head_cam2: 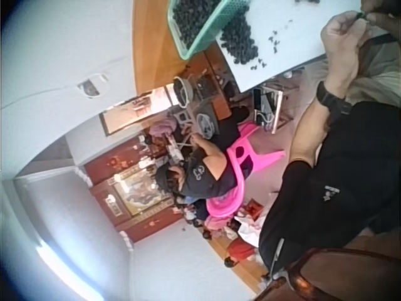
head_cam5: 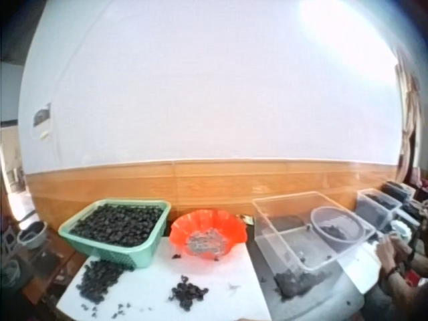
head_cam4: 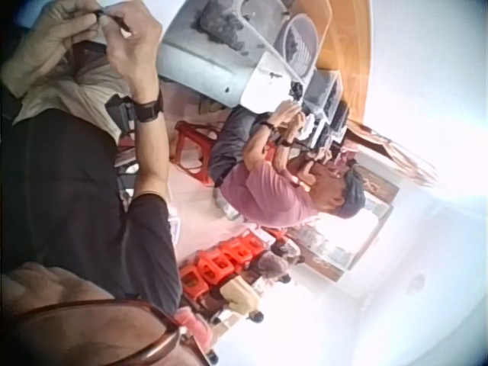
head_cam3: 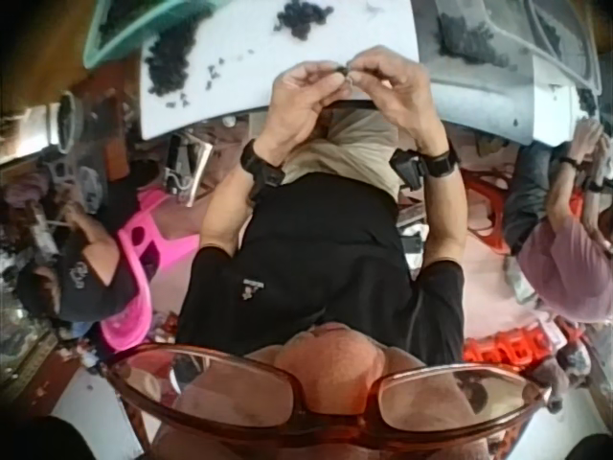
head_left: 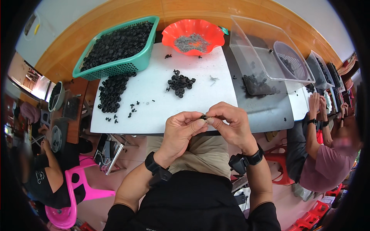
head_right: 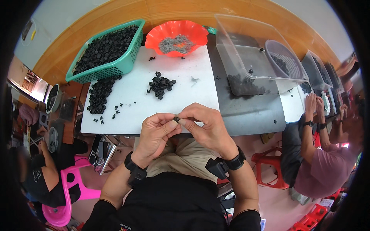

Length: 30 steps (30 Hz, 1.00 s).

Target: Manually assemble small black plastic components by joining parts together.

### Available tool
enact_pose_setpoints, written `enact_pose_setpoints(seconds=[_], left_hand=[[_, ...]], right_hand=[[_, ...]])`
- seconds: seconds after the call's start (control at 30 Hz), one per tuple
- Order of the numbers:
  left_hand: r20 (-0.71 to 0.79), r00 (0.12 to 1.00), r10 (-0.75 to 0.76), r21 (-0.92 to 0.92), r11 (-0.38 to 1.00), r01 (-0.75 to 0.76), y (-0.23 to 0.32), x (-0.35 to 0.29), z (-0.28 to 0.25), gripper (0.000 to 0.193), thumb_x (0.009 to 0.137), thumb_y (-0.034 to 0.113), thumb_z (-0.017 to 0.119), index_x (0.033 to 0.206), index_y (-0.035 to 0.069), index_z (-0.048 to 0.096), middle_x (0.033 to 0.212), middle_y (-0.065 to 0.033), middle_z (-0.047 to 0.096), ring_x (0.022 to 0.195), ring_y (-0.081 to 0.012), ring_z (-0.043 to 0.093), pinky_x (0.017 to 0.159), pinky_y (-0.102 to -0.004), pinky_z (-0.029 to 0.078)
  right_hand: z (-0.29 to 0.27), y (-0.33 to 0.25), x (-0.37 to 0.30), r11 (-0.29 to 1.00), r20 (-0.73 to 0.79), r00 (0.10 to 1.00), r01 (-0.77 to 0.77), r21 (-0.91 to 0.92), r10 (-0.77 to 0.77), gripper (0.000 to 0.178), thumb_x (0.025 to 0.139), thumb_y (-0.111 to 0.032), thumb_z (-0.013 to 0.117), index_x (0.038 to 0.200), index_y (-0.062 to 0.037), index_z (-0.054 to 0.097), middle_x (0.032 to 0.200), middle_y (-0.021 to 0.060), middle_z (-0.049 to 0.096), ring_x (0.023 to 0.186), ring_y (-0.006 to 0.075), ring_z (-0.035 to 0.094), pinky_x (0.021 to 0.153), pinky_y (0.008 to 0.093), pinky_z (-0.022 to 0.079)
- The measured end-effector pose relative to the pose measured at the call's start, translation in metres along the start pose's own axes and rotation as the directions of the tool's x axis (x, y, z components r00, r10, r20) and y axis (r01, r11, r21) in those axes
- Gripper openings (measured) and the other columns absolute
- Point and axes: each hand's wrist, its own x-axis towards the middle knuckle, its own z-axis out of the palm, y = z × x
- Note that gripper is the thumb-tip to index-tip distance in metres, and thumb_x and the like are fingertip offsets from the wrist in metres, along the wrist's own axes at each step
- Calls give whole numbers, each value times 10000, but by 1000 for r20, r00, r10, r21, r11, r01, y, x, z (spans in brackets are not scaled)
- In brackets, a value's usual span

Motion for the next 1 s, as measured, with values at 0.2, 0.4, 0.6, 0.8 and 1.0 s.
enact_pose_setpoints(seconds=[0.2, 0.4, 0.6, 0.8, 1.0], left_hand=[[-4, 1000, -2, 20, 1000, 2, 0, 0, 0, 202, 939, -19, 674, 1140, -39, 663, 1042, -139, 717, 932, -193, 727, 879, -320, 628], [1, 1000, -5, 39, 999, 5, -1, -1, 1, 194, 952, -10, 661, 1143, -45, 664, 1049, -147, 717, 936, -196, 727, 886, -309, 623], [-9, 1000, 2, 81, 997, -1, -2, 0, 1, 167, 959, -2, 653, 1123, -26, 678, 1039, -142, 721, 933, -189, 728, 883, -309, 623], [-3, 1000, 15, 111, 994, -14, -3, 1, 1, 159, 955, 1, 662, 1111, -24, 680, 1020, -132, 723, 905, -186, 729, 873, -308, 624], [0, 1000, 4, 146, 989, -4, -3, 1, 1, 139, 962, 25, 665, 1096, -9, 678, 1006, -115, 725, 882, -172, 724, 835, -306, 622]], right_hand=[[1, -2, -4, 999, -34, 999, 24, -33, -25, 132, 882, 51, 699, 1009, 13, 698, 945, 111, 702, 844, 192, 697, 755, 297, 550], [3, 0, -6, 980, -78, 990, 103, -170, -117, 156, 854, 48, 721, 1001, 3, 702, 925, 121, 705, 803, 225, 700, 717, 304, 551], [1, 1, -9, 971, -80, 986, 127, -201, -145, 155, 843, 33, 741, 991, -6, 717, 902, 118, 708, 781, 229, 696, 681, 307, 544], [2, 5, -12, 985, -78, 993, 73, -159, -86, 170, 850, 18, 746, 1018, -1, 728, 903, 118, 709, 779, 229, 697, 670, 303, 545], [2, 6, -16, 946, -58, 987, 129, -299, -153, 231, 863, 8, 737, 1092, -2, 712, 978, 126, 699, 792, 240, 704, 686, 308, 561]])
